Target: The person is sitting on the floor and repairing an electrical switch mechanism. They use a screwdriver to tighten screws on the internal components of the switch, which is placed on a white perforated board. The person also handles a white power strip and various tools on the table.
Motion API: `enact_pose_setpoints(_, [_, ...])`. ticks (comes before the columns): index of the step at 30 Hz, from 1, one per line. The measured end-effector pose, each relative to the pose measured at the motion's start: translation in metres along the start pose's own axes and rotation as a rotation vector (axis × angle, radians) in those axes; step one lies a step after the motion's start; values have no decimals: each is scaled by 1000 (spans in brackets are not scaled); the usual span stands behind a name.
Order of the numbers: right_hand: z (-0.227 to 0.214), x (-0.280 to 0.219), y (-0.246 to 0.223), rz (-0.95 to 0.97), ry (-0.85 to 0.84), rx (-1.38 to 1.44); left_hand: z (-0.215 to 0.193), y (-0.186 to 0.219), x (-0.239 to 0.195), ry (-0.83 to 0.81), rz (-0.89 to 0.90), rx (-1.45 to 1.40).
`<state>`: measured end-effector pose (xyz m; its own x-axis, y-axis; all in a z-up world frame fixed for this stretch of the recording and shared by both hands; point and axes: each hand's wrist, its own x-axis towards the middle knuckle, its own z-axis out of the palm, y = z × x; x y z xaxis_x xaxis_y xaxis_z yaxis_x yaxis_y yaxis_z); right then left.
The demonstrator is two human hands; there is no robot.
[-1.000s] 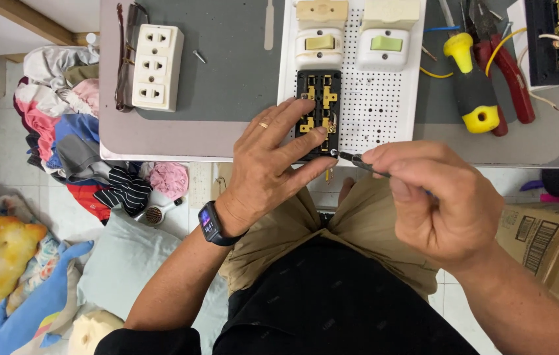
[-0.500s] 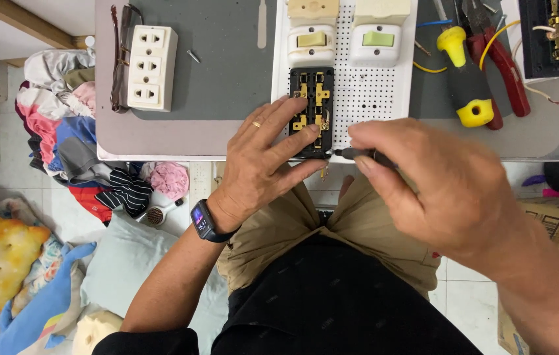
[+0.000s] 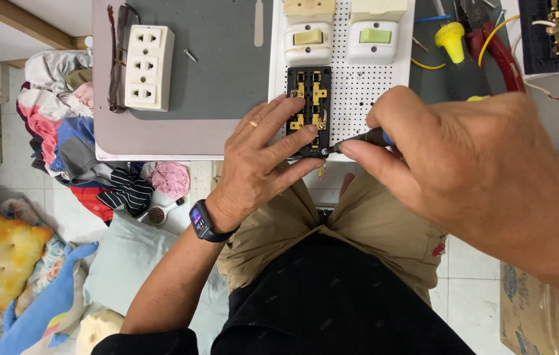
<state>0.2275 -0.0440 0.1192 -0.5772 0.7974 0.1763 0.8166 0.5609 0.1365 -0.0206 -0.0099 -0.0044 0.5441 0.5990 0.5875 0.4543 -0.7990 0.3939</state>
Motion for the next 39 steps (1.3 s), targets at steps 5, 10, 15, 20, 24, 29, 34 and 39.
enact_pose_setpoints(5, [-11, 5, 1, -17, -43, -71, 2, -1, 1, 6, 11, 50])
enact_pose_setpoints(10, [-16, 14, -4, -134, -64, 87, 6, 1, 2, 26, 9, 85])
enact_pose_setpoints(15, [-8, 12, 0, 57, -112, 9, 5, 2, 5, 10, 23, 107])
enact_pose_setpoints(20, [-17, 16, -5, -10, -107, -37, 9, -4, -1, -13, 16, 117])
enact_pose_setpoints(24, [-12, 20, -5, -71, -147, -31, 7, -1, 1, 25, 13, 11])
enact_pose_setpoints(29, [-7, 12, 1, 103, -116, -135, 7, 0, 2, 53, 8, -29])
enact_pose_setpoints(34, [-19, 19, -3, 65, -136, -7, 4, 0, 1, 40, -1, -71])
enact_pose_setpoints(39, [-1, 19, 0, 67, -46, -300, 4, 1, -1, 19, -26, -72])
